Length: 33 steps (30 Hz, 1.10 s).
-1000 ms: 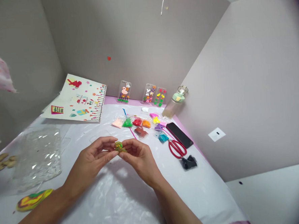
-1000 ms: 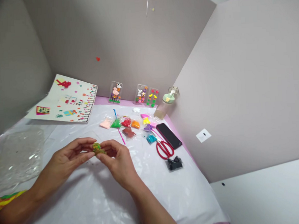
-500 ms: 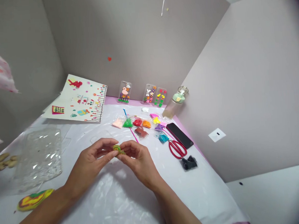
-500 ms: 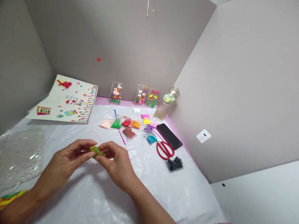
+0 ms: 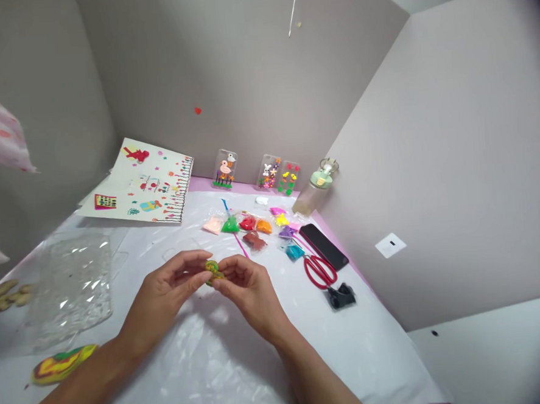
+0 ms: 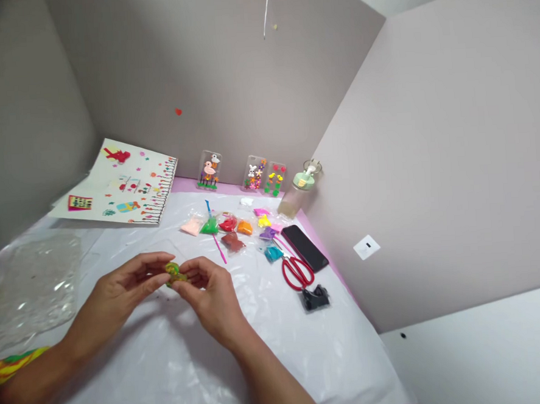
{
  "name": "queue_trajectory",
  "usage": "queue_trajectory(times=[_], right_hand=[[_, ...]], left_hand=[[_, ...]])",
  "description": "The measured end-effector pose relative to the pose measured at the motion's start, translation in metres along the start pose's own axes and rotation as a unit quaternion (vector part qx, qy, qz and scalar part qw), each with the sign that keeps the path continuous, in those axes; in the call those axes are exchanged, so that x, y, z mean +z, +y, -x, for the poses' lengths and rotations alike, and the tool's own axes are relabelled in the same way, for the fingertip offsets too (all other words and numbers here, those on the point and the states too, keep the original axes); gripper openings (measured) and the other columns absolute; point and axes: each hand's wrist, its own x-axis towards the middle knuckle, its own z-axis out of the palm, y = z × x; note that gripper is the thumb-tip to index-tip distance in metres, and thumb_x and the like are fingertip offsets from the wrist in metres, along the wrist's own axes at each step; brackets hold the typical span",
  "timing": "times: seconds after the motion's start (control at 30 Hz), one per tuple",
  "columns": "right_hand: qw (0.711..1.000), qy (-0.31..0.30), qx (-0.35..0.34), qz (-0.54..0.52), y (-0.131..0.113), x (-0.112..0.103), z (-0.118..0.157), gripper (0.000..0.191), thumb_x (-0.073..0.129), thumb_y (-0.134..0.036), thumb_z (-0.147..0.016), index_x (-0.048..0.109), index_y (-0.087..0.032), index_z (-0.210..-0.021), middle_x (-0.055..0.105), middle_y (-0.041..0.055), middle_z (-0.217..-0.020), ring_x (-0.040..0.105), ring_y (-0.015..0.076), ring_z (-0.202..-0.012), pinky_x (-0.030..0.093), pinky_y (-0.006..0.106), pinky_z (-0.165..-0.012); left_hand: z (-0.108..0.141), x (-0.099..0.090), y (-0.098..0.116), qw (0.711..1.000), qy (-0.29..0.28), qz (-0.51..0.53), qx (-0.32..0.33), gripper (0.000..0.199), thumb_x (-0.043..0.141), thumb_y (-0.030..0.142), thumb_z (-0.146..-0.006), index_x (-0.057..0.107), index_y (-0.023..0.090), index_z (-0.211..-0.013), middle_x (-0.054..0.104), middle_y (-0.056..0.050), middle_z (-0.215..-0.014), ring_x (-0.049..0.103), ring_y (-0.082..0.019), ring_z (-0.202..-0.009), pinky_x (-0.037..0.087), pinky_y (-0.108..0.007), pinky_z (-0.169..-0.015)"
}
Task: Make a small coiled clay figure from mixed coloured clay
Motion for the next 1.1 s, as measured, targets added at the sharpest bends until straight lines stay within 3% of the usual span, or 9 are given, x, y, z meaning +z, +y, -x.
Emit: queue_trajectory(times=[0.23, 0.47, 0.57, 0.73, 1.1], right_hand=[[0.998, 0.004, -0.018, 0.057, 0.0003, 0.0, 0.0005, 0.015, 0.078, -0.029, -0.08, 0.069, -0.021, -0.088, 0.069, -0.0004, -0.082, 0.062, 0.0151, -0.074, 0.049, 0.029, -0.072], [0.997, 0.003, -0.023, 0.073, 0.0003, 0.0, 0.0006, 0.014, 0.077, -0.029, -0.081, 0.068, -0.021, -0.089, 0.068, -0.0006, -0.083, 0.062, 0.0155, -0.075, 0.049, 0.029, -0.074], [0.996, 0.006, -0.028, 0.079, -0.0005, 0.0008, 0.0013, 0.014, 0.076, -0.028, -0.082, 0.068, -0.021, -0.09, 0.069, -0.0004, -0.083, 0.061, 0.0155, -0.076, 0.049, 0.029, -0.074], [0.994, 0.01, -0.038, 0.102, -0.0004, 0.0016, 0.0025, 0.013, 0.076, -0.03, -0.083, 0.068, -0.022, -0.089, 0.068, -0.0007, -0.082, 0.061, 0.0158, -0.076, 0.05, 0.029, -0.074], [0.994, 0.008, -0.045, 0.101, 0.0016, 0.0019, 0.0021, 0.013, 0.075, -0.03, -0.083, 0.067, -0.022, -0.088, 0.067, -0.0008, -0.082, 0.06, 0.0154, -0.074, 0.05, 0.029, -0.073]], left_hand=[[-0.0021, -0.0019, 0.0009, 0.999, -0.017, 0.015, -0.026, 0.048, 0.077, 0.058, -0.079, 0.069, 0.027, -0.116, 0.077, -0.005, -0.104, 0.071, -0.027, -0.101, 0.056, -0.033, -0.081], [-0.0028, -0.0032, -0.0038, 1.0, -0.03, 0.001, -0.008, 0.048, 0.076, 0.057, -0.082, 0.067, 0.027, -0.118, 0.076, -0.005, -0.106, 0.072, -0.026, -0.102, 0.057, -0.034, -0.084], [-0.004, -0.0029, -0.0031, 0.999, -0.032, -0.013, -0.004, 0.042, 0.076, 0.058, -0.082, 0.07, 0.028, -0.111, 0.075, -0.004, -0.106, 0.071, -0.025, -0.101, 0.056, -0.033, -0.084], [-0.0026, -0.0028, 0.0009, 0.998, -0.039, -0.042, 0.001, 0.032, 0.074, 0.058, -0.082, 0.074, 0.027, -0.091, 0.076, -0.001, -0.089, 0.072, -0.025, -0.09, 0.054, -0.032, -0.082], [-0.0025, -0.0009, 0.0047, 0.998, -0.034, -0.046, -0.001, 0.032, 0.075, 0.056, -0.079, 0.076, 0.028, -0.095, 0.079, -0.002, -0.096, 0.073, -0.027, -0.094, 0.056, -0.033, -0.084]])
